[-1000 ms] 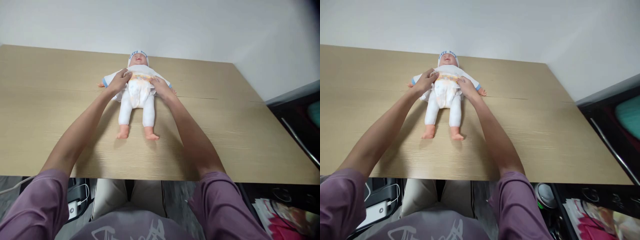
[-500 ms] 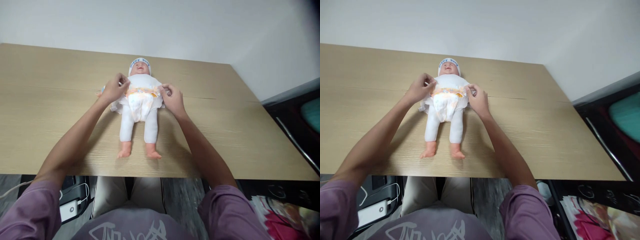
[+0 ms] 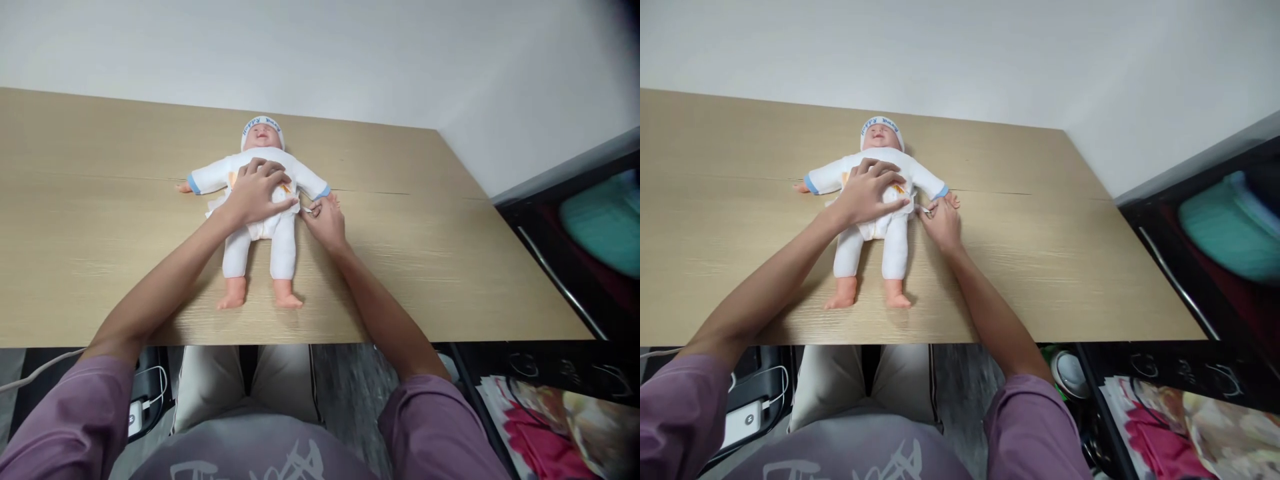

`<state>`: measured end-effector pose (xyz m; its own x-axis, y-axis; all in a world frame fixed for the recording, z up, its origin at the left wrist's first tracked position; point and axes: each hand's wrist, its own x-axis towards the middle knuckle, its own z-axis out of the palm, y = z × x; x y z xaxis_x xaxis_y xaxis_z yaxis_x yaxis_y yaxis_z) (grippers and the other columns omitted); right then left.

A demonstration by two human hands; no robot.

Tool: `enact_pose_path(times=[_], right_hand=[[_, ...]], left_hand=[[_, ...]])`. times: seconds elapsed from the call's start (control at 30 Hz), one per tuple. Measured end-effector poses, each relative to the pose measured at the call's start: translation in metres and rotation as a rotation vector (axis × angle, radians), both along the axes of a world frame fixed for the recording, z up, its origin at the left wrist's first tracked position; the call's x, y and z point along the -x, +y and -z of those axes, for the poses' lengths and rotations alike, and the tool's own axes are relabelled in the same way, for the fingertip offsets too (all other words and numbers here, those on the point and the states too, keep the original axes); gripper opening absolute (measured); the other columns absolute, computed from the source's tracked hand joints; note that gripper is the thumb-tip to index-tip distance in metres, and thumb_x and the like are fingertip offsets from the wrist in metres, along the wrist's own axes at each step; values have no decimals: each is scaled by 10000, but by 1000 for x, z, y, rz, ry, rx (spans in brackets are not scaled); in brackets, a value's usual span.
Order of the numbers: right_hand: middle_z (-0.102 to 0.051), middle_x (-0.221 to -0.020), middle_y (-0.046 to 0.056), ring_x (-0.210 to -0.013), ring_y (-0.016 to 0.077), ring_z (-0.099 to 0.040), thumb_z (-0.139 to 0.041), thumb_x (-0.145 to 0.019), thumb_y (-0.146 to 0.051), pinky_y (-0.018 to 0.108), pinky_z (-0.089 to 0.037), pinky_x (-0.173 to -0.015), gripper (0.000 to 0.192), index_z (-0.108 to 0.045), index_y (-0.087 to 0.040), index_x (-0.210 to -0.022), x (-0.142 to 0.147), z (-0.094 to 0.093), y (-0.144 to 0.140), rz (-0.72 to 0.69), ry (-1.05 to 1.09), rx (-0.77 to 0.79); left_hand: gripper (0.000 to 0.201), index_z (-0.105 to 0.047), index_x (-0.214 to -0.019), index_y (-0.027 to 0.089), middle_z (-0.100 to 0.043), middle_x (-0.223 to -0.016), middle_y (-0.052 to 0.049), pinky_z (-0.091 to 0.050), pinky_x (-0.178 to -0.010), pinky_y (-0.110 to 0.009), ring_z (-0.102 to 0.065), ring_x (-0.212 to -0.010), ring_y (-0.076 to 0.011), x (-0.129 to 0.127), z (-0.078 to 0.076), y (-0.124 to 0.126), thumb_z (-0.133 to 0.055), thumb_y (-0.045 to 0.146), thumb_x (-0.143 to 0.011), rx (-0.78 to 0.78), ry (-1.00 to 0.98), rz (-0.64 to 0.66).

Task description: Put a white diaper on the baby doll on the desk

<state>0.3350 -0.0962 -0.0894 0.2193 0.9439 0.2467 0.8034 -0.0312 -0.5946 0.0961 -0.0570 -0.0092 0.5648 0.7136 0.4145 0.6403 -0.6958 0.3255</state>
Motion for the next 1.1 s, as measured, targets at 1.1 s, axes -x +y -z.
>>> enact_pose_path(times=[1.1], right_hand=[[-620, -769, -26, -756, 197, -596, -657, -1083, -501, 342, -509, -780, 316, -527, -292, -886, 56, -44, 31, -229, 300, -162]], left_hand=[[683, -713, -1489, 290, -640, -1683, -116, -394, -1302, -653, -454, -1572, -488, 0, 3, -2, -886, 457, -849, 45, 15, -92]])
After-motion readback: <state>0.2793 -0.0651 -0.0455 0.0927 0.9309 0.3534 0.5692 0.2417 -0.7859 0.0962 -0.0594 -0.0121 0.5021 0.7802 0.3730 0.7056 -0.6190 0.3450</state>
